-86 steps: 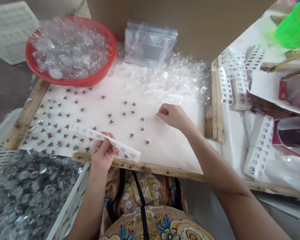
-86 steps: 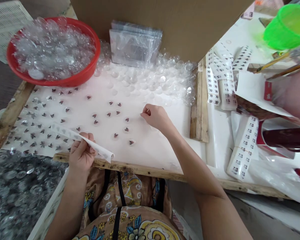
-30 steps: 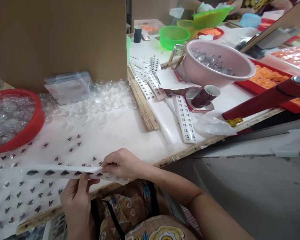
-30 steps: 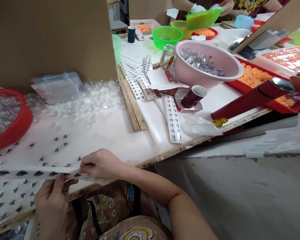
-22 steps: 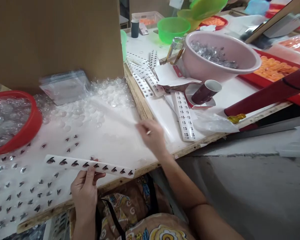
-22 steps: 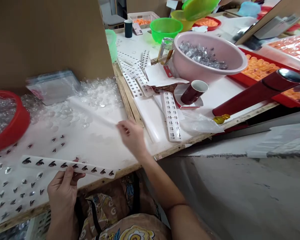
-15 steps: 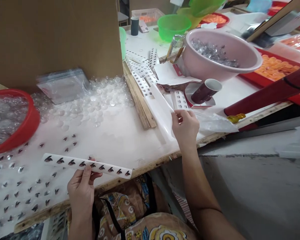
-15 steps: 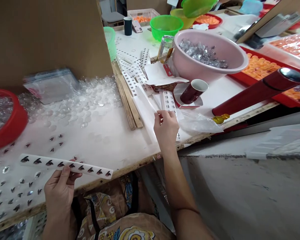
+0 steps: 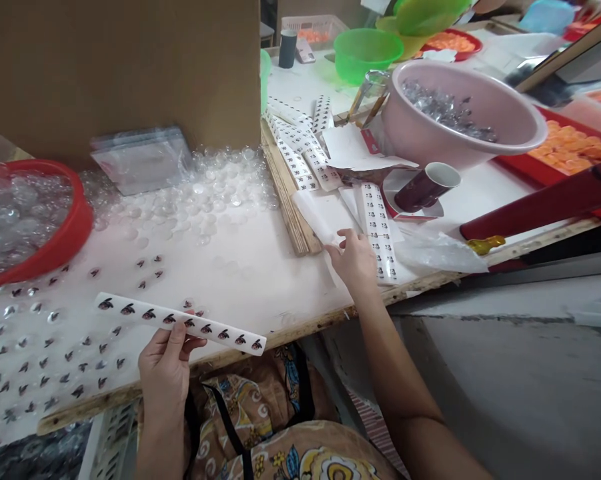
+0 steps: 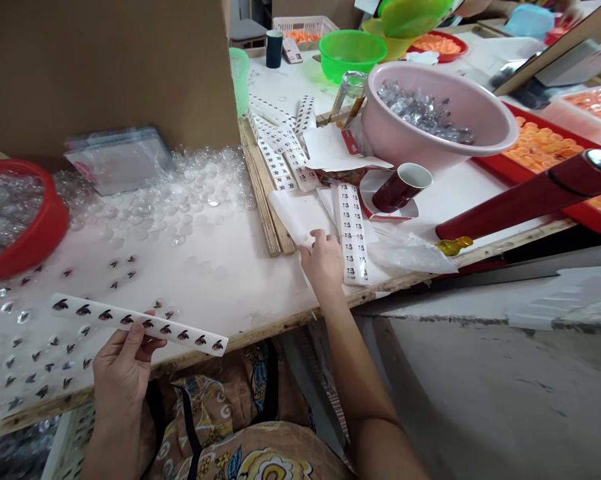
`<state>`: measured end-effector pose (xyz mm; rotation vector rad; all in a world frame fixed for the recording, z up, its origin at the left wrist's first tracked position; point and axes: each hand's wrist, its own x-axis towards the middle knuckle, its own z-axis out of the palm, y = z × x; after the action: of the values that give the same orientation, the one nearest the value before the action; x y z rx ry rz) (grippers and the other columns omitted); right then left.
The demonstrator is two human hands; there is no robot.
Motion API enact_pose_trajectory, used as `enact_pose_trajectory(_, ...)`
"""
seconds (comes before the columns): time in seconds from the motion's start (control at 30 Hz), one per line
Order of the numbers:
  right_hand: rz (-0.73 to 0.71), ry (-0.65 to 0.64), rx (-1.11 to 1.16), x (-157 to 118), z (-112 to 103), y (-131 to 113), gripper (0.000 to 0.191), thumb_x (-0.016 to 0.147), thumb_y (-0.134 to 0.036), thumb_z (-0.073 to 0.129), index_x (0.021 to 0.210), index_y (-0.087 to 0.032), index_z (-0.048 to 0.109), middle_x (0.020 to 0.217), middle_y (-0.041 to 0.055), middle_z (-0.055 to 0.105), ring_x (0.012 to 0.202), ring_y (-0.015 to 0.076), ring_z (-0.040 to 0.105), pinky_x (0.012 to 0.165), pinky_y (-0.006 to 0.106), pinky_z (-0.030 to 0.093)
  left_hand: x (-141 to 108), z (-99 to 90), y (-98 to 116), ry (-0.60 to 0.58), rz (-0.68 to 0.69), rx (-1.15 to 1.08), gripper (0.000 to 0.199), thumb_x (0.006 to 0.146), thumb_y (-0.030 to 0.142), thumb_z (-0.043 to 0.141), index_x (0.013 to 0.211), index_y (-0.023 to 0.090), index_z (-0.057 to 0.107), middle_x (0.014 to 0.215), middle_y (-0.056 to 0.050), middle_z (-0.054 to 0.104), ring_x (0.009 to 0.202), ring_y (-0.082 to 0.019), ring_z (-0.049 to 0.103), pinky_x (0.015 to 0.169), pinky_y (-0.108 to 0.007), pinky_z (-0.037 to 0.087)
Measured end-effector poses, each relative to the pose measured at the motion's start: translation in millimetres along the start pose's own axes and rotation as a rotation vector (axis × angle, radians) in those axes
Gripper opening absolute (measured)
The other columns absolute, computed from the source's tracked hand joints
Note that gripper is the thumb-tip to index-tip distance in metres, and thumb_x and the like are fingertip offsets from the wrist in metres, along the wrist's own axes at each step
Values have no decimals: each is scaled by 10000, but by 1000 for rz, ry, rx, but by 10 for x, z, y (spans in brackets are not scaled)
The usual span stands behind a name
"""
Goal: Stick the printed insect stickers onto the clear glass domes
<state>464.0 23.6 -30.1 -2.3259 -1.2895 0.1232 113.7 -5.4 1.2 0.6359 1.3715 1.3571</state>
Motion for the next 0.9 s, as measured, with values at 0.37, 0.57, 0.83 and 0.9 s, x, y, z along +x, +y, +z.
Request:
enact_pose_trajectory(0.37,54,-108,41,50,17,48,306,827,-312,604,1096,-176,552,886,71,684,785,238,617,793,376,433,49,-99,-15,17,-35,-51,338,551,364,942,775,161,790,842,-47,795,614,-134,691,494,-207,612)
enact_pose_trajectory(0.57,-49,-72,46,35,18,58,404,795,-413,628,1125,-186,570,961,98,651,849,259,607,787,401,468,109,-206,-56,40,-25,-69,306,573,364,929,739,161,771,826,-36,789,592,-121,681,503,-206,611)
enact_pose_trajectory(0.83,-208,-107,36,27,60,128,258,805,-259,592,1035,-207,696,1167,161,596,1161,324,554,990,498,432,219,-355,-47,75,-32,-78,318,601,378,906,771,151,763,830,-51,787,591,-129,686,495,-208,604)
enact_pose_trajectory(0.9,-196,-117,34,46,54,102,249,801,-258,589,1023,-205,689,1177,160,602,1133,317,573,976,488,442,234,-384,-33,99,-35,-81,326,586,384,911,748,147,758,837,-56,788,582,-127,684,492,-210,604)
